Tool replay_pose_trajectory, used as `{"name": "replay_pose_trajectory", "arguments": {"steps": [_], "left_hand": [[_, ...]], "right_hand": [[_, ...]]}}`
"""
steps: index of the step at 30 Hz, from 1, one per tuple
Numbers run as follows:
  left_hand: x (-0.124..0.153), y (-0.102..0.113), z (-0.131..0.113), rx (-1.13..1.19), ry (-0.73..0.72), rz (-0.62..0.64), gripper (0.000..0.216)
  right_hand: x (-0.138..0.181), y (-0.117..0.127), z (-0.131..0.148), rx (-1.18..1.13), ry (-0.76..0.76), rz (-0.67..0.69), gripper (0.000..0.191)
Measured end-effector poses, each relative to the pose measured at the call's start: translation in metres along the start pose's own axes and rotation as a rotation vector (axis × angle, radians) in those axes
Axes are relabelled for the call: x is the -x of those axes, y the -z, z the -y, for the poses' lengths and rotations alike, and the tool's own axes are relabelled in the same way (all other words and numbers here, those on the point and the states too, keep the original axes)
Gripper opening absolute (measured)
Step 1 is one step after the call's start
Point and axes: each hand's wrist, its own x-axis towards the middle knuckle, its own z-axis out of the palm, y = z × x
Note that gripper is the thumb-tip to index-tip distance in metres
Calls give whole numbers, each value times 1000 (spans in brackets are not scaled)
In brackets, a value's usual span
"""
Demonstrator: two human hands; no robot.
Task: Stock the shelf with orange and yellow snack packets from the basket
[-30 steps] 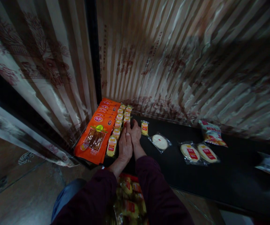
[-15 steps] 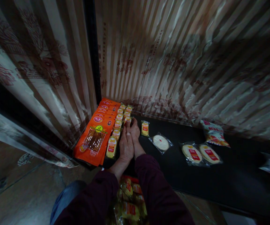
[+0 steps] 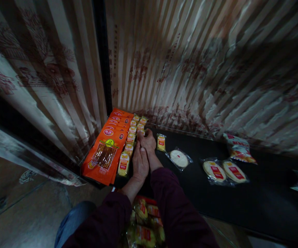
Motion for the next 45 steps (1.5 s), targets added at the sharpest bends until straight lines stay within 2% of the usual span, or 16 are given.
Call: {"name": "replay_pose_trajectory", "arguments": {"steps": [7, 13, 20, 30, 37, 42, 45], "left_hand": [[-1, -2, 4, -7, -13, -5, 52], [0, -3, 3, 0, -13, -12, 52], [-4, -7, 3, -12, -14, -7, 52], [-11, -3, -1, 35, -9, 3, 51], [-10, -4, -3, 50, -2, -4, 53], [-9, -7, 3, 26, -12, -27, 53], [-7, -8, 6, 9, -13, -32, 54]], "right_hand": [[-4, 3, 5, 27, 2, 32, 55], [-1, 0, 2, -73, -6, -2, 59], [-5, -2, 1, -148, -85, -21, 68], [-9, -8, 2, -168, -112, -89, 62], [-9, -7, 0, -160, -24, -126, 71], [-17, -9, -4, -196, 98, -132, 54], [-18, -13, -5, -260, 155, -181, 48]]}}
